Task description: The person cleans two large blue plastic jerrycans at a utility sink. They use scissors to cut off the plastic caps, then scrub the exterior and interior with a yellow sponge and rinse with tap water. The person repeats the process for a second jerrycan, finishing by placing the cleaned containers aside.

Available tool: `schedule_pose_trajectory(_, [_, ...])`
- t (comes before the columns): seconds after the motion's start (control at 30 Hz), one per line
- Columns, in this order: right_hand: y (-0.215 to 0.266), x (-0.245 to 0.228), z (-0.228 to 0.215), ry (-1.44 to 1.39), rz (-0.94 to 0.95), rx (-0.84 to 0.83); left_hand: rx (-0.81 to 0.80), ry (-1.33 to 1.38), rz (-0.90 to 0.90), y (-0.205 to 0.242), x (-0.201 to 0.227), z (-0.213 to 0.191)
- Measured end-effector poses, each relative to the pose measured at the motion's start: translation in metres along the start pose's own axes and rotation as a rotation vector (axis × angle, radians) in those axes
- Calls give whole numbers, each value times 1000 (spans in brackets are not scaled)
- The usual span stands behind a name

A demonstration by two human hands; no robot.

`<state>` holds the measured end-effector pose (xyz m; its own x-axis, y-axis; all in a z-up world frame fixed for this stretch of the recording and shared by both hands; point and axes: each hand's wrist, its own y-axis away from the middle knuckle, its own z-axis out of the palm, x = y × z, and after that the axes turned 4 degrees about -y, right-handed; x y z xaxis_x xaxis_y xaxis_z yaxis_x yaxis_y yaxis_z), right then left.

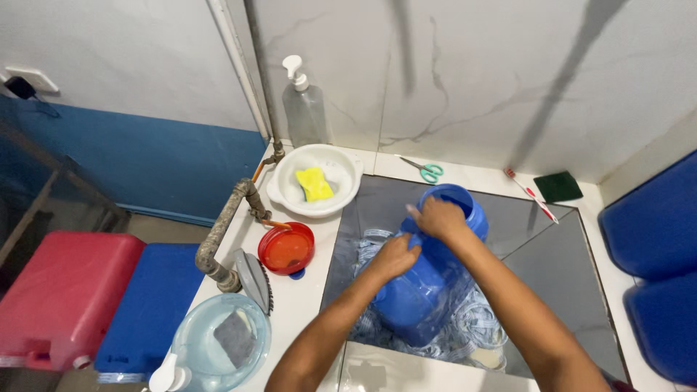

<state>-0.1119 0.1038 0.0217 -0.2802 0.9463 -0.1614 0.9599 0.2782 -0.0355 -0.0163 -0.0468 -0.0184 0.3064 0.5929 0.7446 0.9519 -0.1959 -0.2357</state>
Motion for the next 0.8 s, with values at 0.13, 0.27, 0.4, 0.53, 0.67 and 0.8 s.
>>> schedule_pose_trajectory(0.13, [45,26,-2,179,-162,117,165,-135,-130,-55,-44,-82])
schedule_pose_trajectory(0.27, [66,28,-7,152,-62,134,606,-561,-449,-92,-152,-205])
schedule_pose_trajectory(0.4, [75,30,-12,130,31,130,457,-440,-760,-115,-229,-252])
schedule_pose_trajectory(0.53, [90,34,-17,89,58,142,554,-388,-770,-130,-256,-242])
schedule_pose_trajectory(0.67, [91,23,-21,99,64,153,677,-390,-734,-136,-259,-256])
schedule_pose_trajectory(0.8, [94,24,-25,80,34,163,634,-464,-656,-121,-218,-249])
